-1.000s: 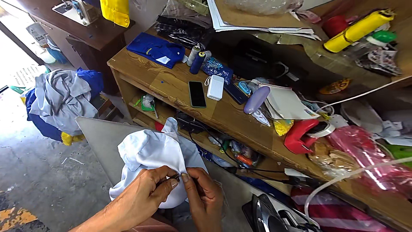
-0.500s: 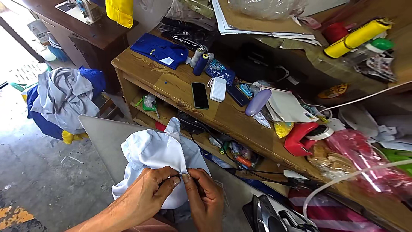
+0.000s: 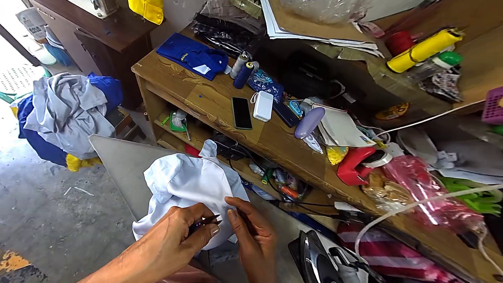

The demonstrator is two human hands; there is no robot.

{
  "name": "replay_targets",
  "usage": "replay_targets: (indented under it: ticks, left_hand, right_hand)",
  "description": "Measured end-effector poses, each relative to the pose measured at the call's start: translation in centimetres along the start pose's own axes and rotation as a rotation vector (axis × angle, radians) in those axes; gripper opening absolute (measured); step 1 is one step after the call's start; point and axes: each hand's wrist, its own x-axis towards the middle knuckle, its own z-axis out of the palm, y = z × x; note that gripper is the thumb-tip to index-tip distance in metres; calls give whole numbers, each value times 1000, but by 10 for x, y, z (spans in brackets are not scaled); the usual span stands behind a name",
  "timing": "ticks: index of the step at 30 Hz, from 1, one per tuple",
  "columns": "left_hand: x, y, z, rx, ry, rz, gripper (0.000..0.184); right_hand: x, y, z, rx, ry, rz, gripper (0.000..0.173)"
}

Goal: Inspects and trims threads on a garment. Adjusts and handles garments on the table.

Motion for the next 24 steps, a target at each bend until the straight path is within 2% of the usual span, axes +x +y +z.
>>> replay_targets:
  ticks: [8, 16, 24]
  left_hand:
    - [2, 2, 3, 65, 48, 17, 24]
    - [3, 4, 2, 71, 36, -1, 25]
    - [4, 4, 2, 59, 10, -28, 26]
  right_hand:
    - [2, -8, 6, 13, 0, 25, 24]
    - [0, -11, 7, -18, -17, 8, 27]
    - [-2, -8, 7, -18, -9, -21, 23]
